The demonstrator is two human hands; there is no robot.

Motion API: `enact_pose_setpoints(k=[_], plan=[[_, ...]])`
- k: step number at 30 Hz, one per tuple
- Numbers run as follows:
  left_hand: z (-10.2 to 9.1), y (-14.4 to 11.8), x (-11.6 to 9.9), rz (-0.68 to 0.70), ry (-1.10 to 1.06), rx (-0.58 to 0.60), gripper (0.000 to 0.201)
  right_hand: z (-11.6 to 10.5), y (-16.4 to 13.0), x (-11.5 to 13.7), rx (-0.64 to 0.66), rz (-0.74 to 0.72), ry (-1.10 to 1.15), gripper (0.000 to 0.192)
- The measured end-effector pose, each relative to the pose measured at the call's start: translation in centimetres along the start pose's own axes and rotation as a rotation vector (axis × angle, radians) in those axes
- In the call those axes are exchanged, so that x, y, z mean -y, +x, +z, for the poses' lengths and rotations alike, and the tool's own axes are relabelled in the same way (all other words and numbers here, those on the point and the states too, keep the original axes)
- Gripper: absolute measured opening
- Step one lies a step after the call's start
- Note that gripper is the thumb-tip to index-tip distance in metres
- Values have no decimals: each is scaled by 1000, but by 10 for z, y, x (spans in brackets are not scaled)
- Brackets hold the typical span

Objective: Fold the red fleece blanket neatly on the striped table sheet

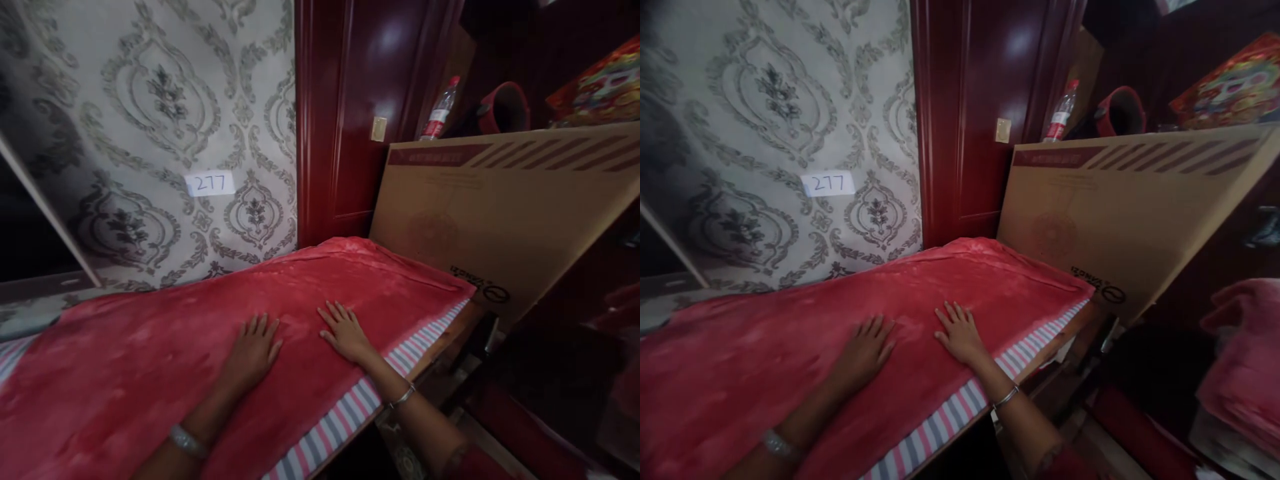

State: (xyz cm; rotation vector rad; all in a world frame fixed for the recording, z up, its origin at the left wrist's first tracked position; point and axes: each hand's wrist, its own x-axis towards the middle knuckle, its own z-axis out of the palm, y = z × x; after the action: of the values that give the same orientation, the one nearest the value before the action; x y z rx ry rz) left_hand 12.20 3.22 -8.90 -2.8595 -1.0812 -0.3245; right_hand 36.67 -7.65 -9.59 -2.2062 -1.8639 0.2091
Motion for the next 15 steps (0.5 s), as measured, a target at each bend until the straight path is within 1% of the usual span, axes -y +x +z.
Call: enact_pose_setpoints(k=[3,5,8,10,12,14,15], plan=[[5,-1,4,88,-98,-67,46,-1,-1,-1,-5,12,-14,62],[7,-3,4,135,-142,-111,42,1,-2,-3,-14,-6,-30,61],[5,-11,-1,200,-159,-127,39,10,-12,-14,-52,-57,-54,60],[-1,-21,-3,251,-149,-110,38,21,-25,-29,-96,-129,-31,58],[-11,-36,2,295,-132,-75,33,34,-39,-50,-135,-271,36,57],[-25,-57,17,305,-121,-23,27,46,-53,-75,-188,-376,139,60],[-33,-71,28,274,-121,-9,26,51,-59,-88,-211,-416,188,65]])
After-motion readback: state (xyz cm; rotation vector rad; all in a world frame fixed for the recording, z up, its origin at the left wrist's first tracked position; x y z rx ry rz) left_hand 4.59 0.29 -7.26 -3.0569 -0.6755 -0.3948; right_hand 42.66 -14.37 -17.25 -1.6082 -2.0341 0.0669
